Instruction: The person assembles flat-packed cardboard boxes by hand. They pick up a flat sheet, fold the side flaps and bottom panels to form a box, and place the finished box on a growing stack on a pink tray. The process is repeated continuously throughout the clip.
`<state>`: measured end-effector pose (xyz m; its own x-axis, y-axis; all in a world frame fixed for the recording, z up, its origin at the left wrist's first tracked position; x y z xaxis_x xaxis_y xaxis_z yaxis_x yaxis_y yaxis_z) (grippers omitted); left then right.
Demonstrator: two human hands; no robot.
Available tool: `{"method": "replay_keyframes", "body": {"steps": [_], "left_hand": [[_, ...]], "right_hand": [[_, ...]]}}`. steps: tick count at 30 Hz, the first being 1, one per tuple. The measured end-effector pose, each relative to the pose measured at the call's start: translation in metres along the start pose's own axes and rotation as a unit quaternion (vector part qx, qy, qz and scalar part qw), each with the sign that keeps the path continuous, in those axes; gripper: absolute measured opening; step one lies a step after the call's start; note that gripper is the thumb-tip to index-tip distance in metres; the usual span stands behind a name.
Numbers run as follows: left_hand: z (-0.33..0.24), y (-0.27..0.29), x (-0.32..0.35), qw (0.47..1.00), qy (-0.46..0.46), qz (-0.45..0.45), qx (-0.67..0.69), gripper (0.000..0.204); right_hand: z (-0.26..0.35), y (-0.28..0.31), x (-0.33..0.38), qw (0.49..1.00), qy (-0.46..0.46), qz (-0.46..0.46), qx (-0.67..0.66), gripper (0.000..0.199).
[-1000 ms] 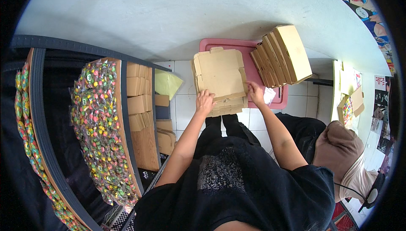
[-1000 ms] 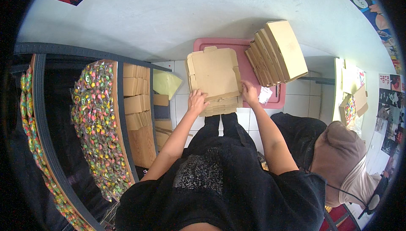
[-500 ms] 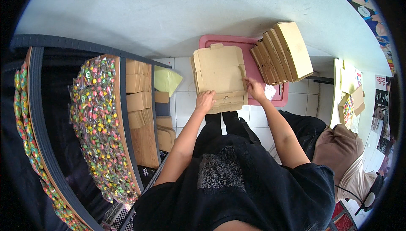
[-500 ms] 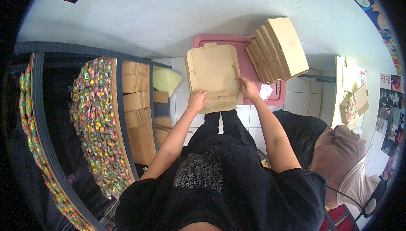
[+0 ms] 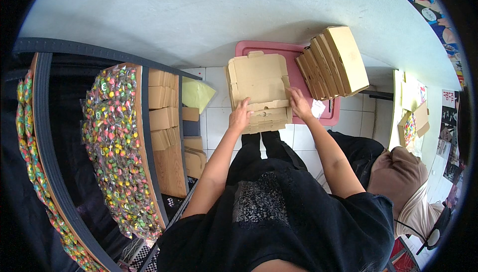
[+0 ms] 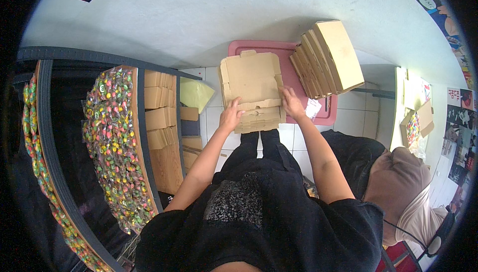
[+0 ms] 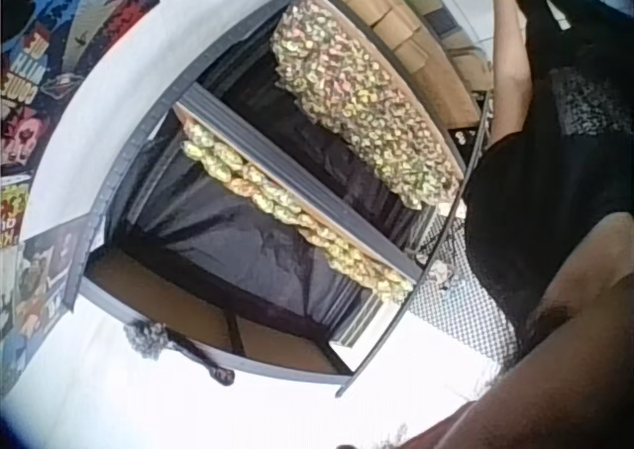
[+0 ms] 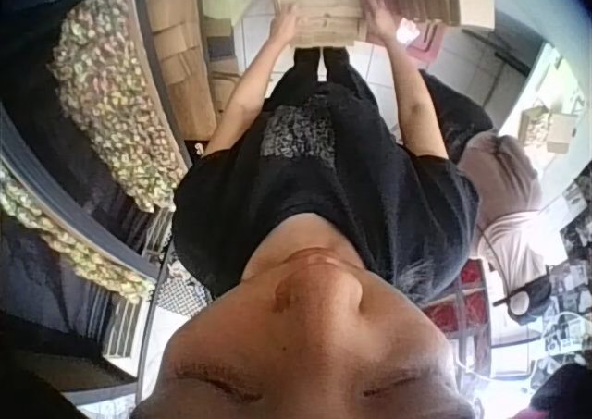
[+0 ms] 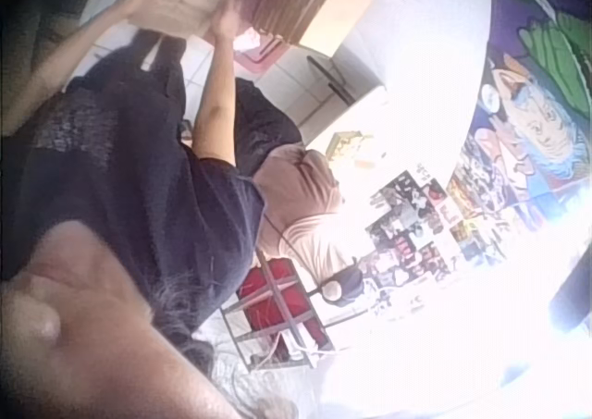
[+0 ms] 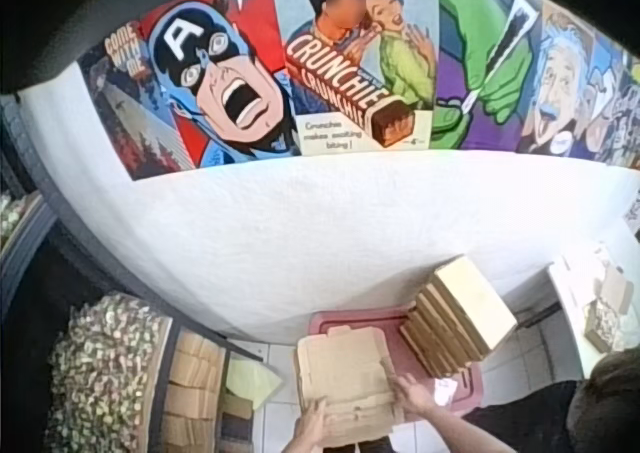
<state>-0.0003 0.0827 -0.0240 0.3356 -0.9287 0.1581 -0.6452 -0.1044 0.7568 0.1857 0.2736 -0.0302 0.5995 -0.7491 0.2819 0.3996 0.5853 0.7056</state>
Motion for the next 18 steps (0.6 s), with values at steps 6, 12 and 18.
{"method": "replay_keyframes", "body": {"steps": [6, 12, 18], "left_hand": [[0.007, -0.011, 0.003, 0.988, -0.076, -0.007, -0.135, 0.028], [0.004, -0.006, 0.007, 0.982, -0.089, -0.060, -0.153, 0.034], [0.039, -0.003, 0.012, 0.935, 0.034, -0.298, 0.188, 0.063]], "right_hand": [[0.002, -0.013, 0.016, 0.979, 0.110, 0.052, 0.166, 0.032], [0.009, -0.025, 0.021, 0.975, 0.087, 0.024, 0.203, 0.024], [0.015, -0.023, 0.020, 0.994, 0.100, -0.022, 0.039, 0.010]]}}
Point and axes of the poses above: each hand's wrist, its own x-axis away from the middle knuckle, its own y-axis out of the back of the hand, z = x × y, the point moved 5 cm from there along -x, towards the middle knuckle, and after that the axes turned 15 degrees about -y, right-handed, at the moved point
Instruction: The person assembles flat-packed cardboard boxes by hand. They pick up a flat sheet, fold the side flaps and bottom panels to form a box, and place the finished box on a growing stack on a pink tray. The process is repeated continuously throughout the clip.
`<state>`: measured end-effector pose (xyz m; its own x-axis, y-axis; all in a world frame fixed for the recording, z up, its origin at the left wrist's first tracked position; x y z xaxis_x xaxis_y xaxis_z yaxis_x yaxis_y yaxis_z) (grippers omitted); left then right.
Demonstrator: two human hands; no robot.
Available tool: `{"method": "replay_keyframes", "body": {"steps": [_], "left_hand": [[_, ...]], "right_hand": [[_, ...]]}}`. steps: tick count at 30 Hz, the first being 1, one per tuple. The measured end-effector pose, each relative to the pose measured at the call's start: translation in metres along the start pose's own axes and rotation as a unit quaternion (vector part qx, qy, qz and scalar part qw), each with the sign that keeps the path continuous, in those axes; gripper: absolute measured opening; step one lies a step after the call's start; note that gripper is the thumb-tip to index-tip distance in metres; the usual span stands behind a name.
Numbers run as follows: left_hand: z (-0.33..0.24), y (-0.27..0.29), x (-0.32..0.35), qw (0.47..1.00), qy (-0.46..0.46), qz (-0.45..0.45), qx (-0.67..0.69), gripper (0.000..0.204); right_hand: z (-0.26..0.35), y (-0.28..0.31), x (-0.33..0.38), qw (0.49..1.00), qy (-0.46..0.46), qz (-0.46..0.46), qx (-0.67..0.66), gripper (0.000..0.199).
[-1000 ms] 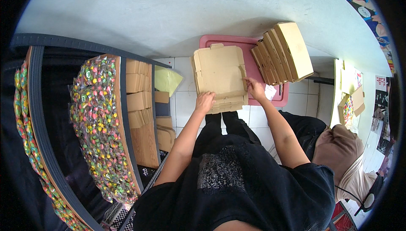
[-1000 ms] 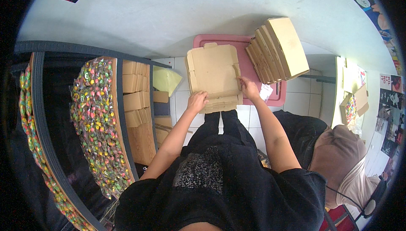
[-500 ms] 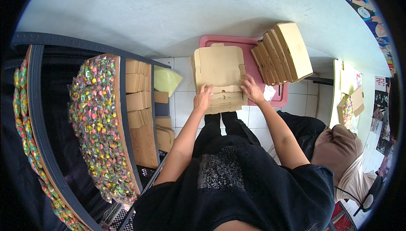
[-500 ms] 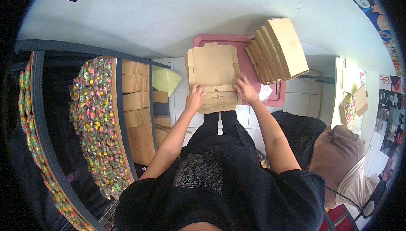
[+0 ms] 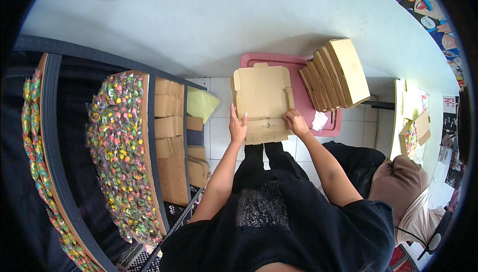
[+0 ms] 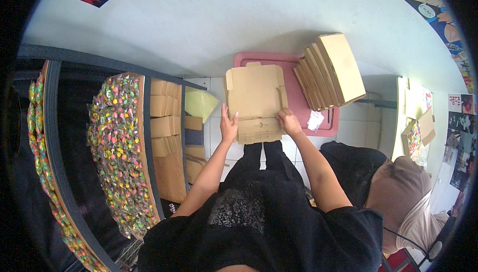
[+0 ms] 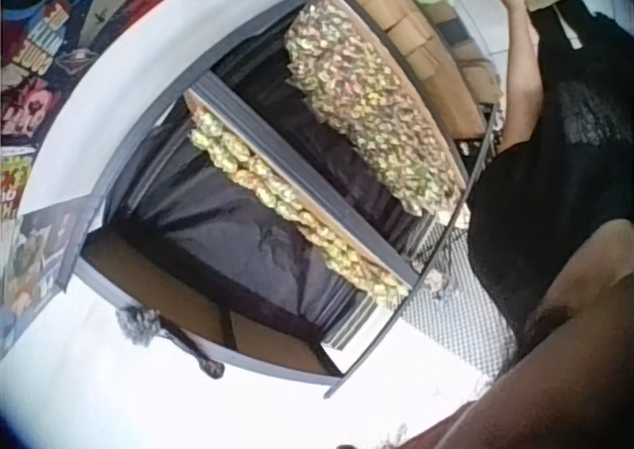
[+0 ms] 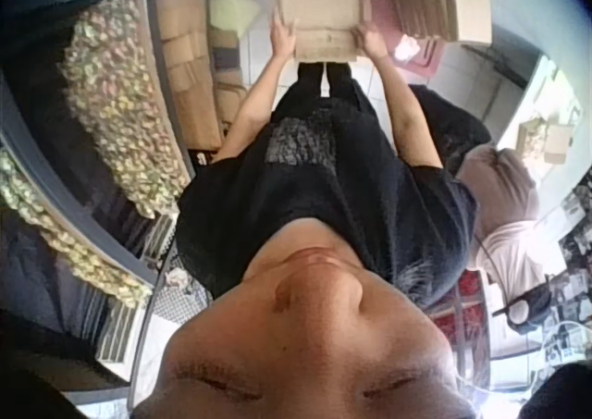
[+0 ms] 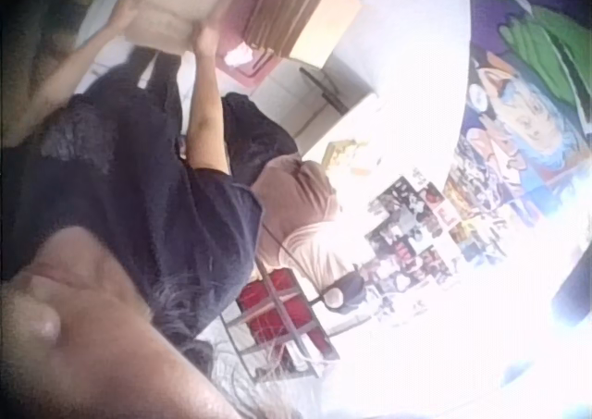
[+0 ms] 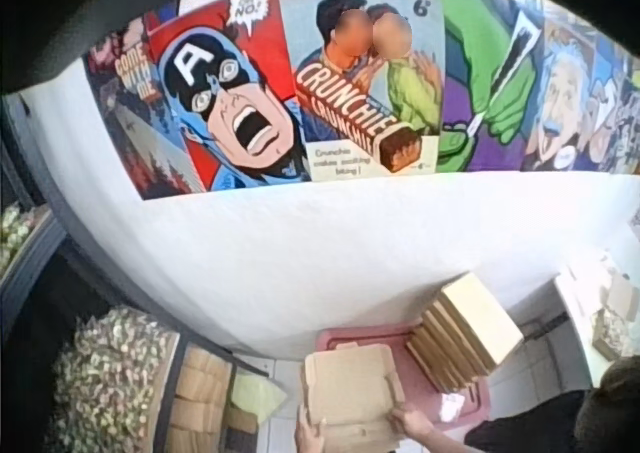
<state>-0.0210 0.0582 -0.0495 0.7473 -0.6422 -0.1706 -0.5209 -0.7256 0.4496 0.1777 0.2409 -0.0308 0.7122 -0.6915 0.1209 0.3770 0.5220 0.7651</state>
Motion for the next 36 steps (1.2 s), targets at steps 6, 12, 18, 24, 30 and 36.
{"method": "replay_keyframes", "body": {"steps": [6, 12, 18, 24, 30, 36], "left_hand": [[-0.026, 0.008, -0.016, 0.998, 0.037, -0.009, 0.040, 0.066], [0.002, -0.004, -0.017, 0.978, 0.164, -0.087, 0.093, 0.055], [0.014, 0.003, -0.045, 0.984, -0.033, 0.112, -0.132, 0.049], [0.009, -0.011, -0.038, 0.977, -0.076, 0.103, -0.171, 0.041], [0.011, -0.026, -0.030, 0.996, -0.044, -0.080, -0.007, 0.035], [0.003, -0.028, -0.042, 0.996, -0.058, -0.045, -0.047, 0.030]], "right_hand": [[0.012, 0.009, 0.002, 0.996, -0.059, -0.011, -0.059, 0.008], [0.031, 0.005, 0.008, 0.995, -0.070, -0.024, -0.068, 0.009], [-0.011, -0.010, 0.015, 0.986, -0.039, 0.153, -0.056, 0.016], [0.004, 0.004, -0.013, 0.985, -0.111, 0.001, -0.133, 0.039], [-0.009, -0.016, -0.044, 0.960, -0.165, -0.138, -0.177, 0.019], [-0.029, -0.032, -0.043, 0.934, -0.262, -0.111, -0.217, 0.015]]}}
Point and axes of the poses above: each hand's wrist, its own x-axis away from the middle knuckle, its own y-axis out of the back of the hand, z = x × y, the point moved 5 cm from there along -x, towards the middle knuckle, and after that the axes turned 15 degrees about -y, right-handed, at the moved point
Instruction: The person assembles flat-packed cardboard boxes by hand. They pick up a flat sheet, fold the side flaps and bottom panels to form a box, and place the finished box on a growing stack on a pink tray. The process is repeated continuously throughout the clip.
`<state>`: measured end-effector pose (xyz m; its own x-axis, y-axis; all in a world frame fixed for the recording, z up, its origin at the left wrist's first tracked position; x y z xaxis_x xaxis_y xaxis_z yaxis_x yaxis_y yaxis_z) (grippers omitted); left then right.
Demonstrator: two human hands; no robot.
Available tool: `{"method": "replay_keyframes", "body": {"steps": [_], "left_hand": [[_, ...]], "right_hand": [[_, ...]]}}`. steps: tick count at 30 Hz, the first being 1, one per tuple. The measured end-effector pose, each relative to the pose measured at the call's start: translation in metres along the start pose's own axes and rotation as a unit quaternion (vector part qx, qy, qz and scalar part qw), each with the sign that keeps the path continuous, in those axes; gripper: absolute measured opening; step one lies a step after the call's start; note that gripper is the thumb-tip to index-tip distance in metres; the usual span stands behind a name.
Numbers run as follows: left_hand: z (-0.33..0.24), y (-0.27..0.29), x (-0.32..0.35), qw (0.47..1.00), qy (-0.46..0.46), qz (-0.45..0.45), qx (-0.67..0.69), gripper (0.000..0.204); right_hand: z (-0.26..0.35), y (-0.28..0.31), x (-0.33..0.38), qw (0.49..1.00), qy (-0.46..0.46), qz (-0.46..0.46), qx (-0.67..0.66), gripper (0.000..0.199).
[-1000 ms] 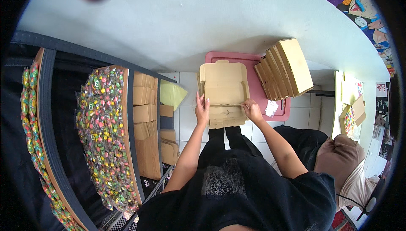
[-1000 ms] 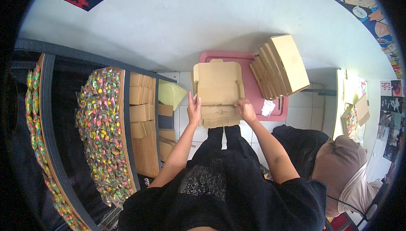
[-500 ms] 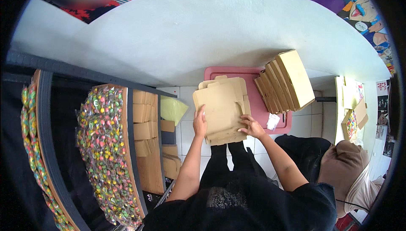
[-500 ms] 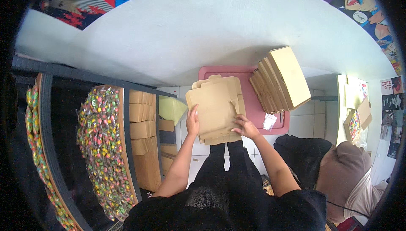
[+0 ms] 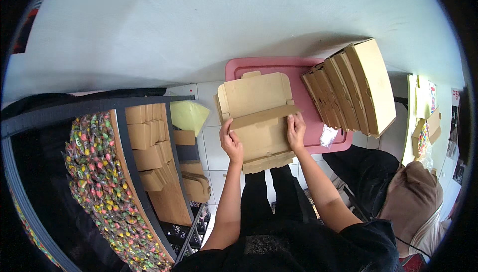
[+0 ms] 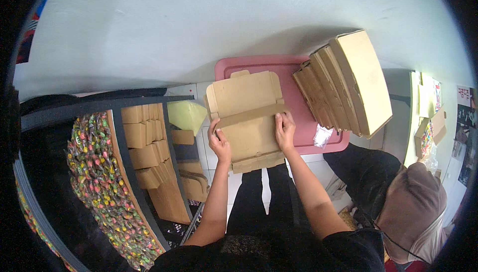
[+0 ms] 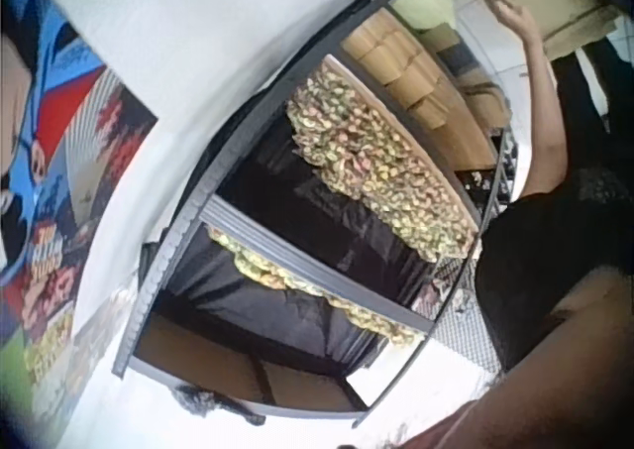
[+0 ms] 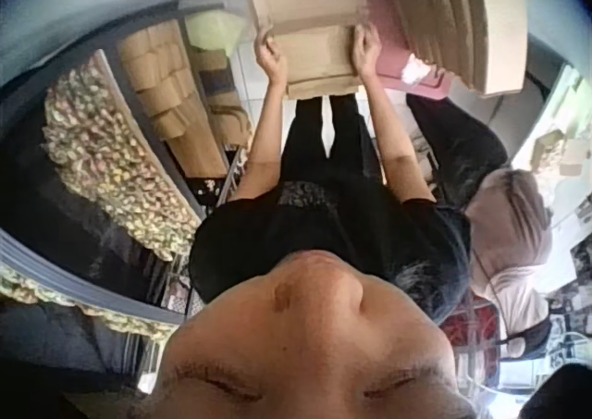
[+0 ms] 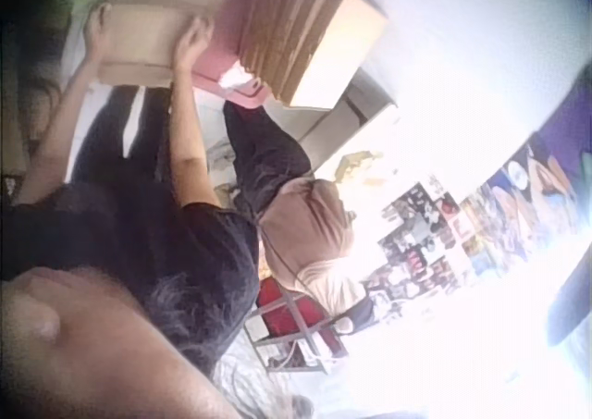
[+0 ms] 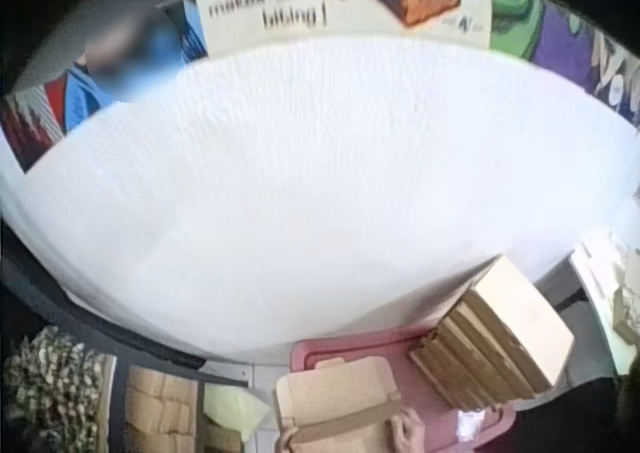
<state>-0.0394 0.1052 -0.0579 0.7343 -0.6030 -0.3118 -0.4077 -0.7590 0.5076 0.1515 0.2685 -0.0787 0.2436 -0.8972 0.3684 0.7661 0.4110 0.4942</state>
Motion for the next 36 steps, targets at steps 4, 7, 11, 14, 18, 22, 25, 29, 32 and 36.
{"method": "replay_keyframes", "body": {"steps": [4, 7, 11, 14, 18, 22, 25, 29, 32, 36], "left_hand": [[0.003, -0.005, 0.006, 0.999, -0.024, -0.024, 0.041, 0.033], [-0.019, -0.002, -0.001, 1.000, -0.013, 0.008, -0.025, 0.036], [-0.021, -0.007, 0.008, 0.996, 0.090, -0.008, 0.017, 0.046], [-0.026, -0.012, 0.014, 0.994, 0.099, -0.024, 0.038, 0.049], [-0.020, -0.011, 0.018, 0.997, 0.016, -0.071, 0.011, 0.043], [-0.001, -0.015, 0.031, 0.988, 0.062, -0.109, 0.095, 0.039], [-0.004, -0.015, 0.030, 0.994, 0.057, -0.076, 0.049, 0.035], [0.003, -0.016, 0.035, 0.991, 0.101, -0.041, 0.078, 0.028], [0.004, -0.017, 0.032, 0.976, 0.121, -0.058, 0.169, 0.024], [0.014, -0.014, 0.034, 0.982, 0.093, -0.021, 0.164, 0.026]], "right_hand": [[0.000, -0.007, -0.002, 0.967, -0.020, -0.044, -0.249, 0.036], [0.014, -0.002, -0.004, 0.989, 0.034, -0.075, -0.125, 0.031], [0.008, -0.002, -0.005, 0.995, 0.035, -0.058, -0.080, 0.032], [-0.006, -0.005, -0.006, 0.989, 0.014, -0.034, -0.142, 0.034], [0.010, 0.000, -0.004, 0.994, 0.079, -0.041, -0.065, 0.038], [0.015, -0.003, -0.003, 0.997, 0.063, 0.011, -0.033, 0.049], [0.006, -0.006, -0.002, 0.993, 0.009, 0.047, -0.106, 0.051], [0.008, -0.003, -0.006, 0.952, -0.085, 0.185, -0.230, 0.055], [0.018, 0.009, -0.009, 0.948, -0.048, 0.296, -0.109, 0.063], [0.013, 0.019, -0.009, 0.910, -0.118, 0.358, -0.170, 0.064]]}}
Point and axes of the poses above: each hand's wrist, its own x-axis away from the middle knuckle, its own y-axis out of the back of the hand, z = x × y, the point moved 5 cm from there along -x, towards the middle knuckle, and after that the axes turned 15 degrees about -y, right-handed, at the moved point
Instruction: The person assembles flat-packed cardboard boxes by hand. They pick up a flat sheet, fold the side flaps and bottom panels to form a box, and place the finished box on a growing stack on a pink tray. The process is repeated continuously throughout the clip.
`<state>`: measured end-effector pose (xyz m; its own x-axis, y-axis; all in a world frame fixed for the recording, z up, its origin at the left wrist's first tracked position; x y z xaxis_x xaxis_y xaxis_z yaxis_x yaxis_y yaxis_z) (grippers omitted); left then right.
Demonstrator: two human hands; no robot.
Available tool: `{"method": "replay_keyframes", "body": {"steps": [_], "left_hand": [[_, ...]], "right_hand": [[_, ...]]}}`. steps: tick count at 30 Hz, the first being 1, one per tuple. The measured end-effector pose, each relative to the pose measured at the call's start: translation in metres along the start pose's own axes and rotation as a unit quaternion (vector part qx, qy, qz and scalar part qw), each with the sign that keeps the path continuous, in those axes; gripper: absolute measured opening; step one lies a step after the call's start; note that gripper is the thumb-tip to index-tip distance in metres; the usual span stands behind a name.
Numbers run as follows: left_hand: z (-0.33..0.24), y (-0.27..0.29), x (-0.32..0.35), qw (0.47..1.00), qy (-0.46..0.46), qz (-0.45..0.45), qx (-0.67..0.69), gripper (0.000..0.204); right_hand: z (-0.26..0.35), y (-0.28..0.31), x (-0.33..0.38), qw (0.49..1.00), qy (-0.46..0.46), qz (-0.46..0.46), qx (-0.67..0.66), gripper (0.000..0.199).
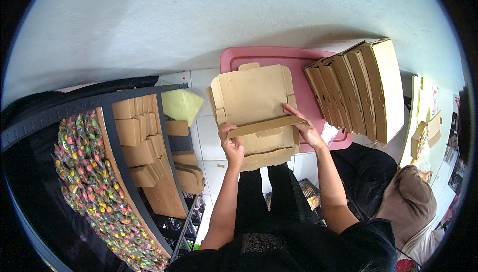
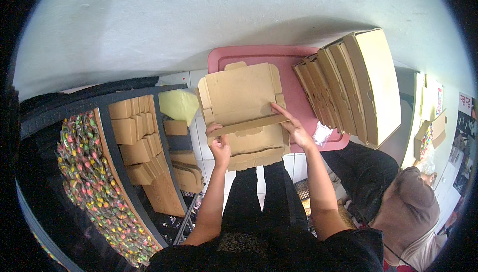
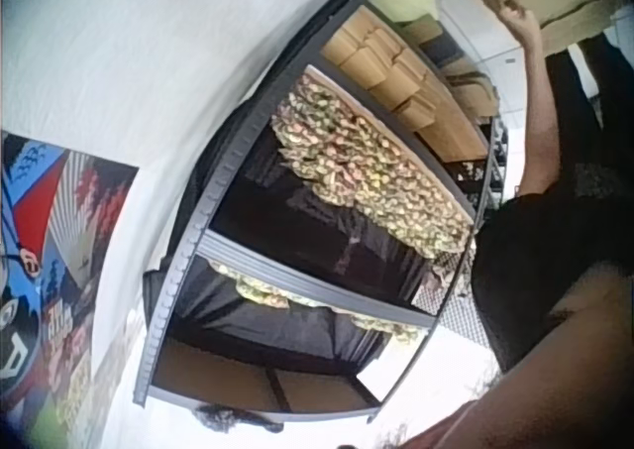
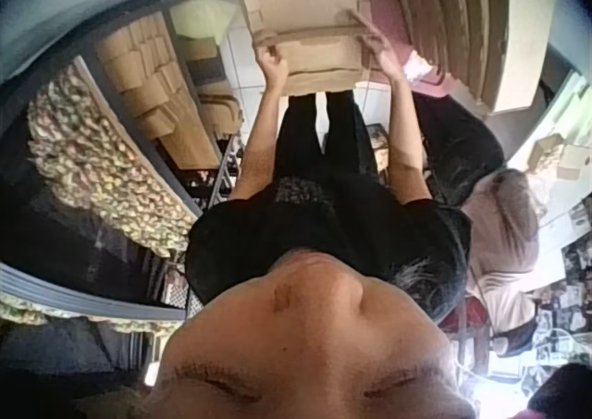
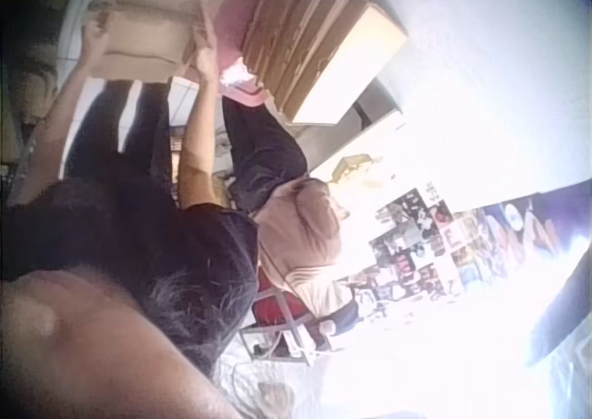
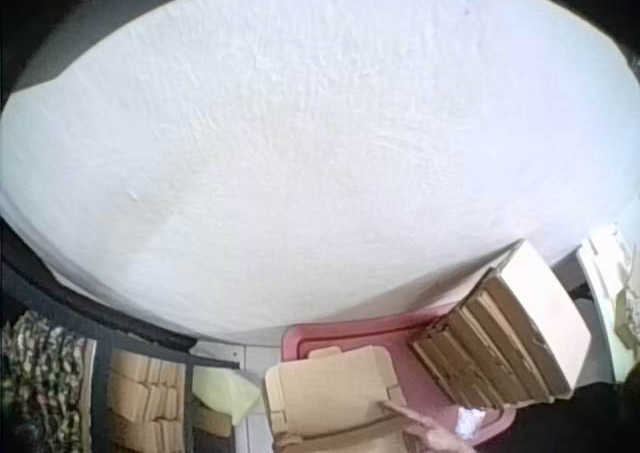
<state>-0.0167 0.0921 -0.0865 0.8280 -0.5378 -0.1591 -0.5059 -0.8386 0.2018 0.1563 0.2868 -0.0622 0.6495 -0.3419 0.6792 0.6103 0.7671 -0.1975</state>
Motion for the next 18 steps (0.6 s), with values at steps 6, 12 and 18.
{"method": "replay_keyframes", "body": {"steps": [6, 12, 18], "left_hand": [[-0.026, -0.001, -0.012, 0.970, -0.142, 0.072, -0.185, 0.027], [-0.023, 0.004, 0.003, 0.973, -0.094, 0.092, -0.188, 0.029], [-0.045, -0.001, 0.003, 0.959, -0.123, 0.094, -0.239, 0.035]], "right_hand": [[-0.020, -0.001, -0.002, 0.990, 0.082, -0.104, 0.051, 0.043], [-0.022, -0.021, 0.004, 0.958, 0.143, -0.230, 0.097, 0.036], [-0.034, -0.018, -0.001, 0.960, 0.170, -0.216, 0.057, 0.023]]}}
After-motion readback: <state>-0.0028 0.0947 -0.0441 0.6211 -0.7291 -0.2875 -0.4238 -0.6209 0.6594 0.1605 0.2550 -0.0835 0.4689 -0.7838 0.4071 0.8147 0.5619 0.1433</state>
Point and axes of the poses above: each hand's wrist, its own x-axis away from the middle knuckle, its own y-axis out of the back of the hand, z = x × y, the point moved 5 cm from there along -x, towards the middle knuckle, and after that the axes turned 15 degrees about -y, right-handed, at the moved point
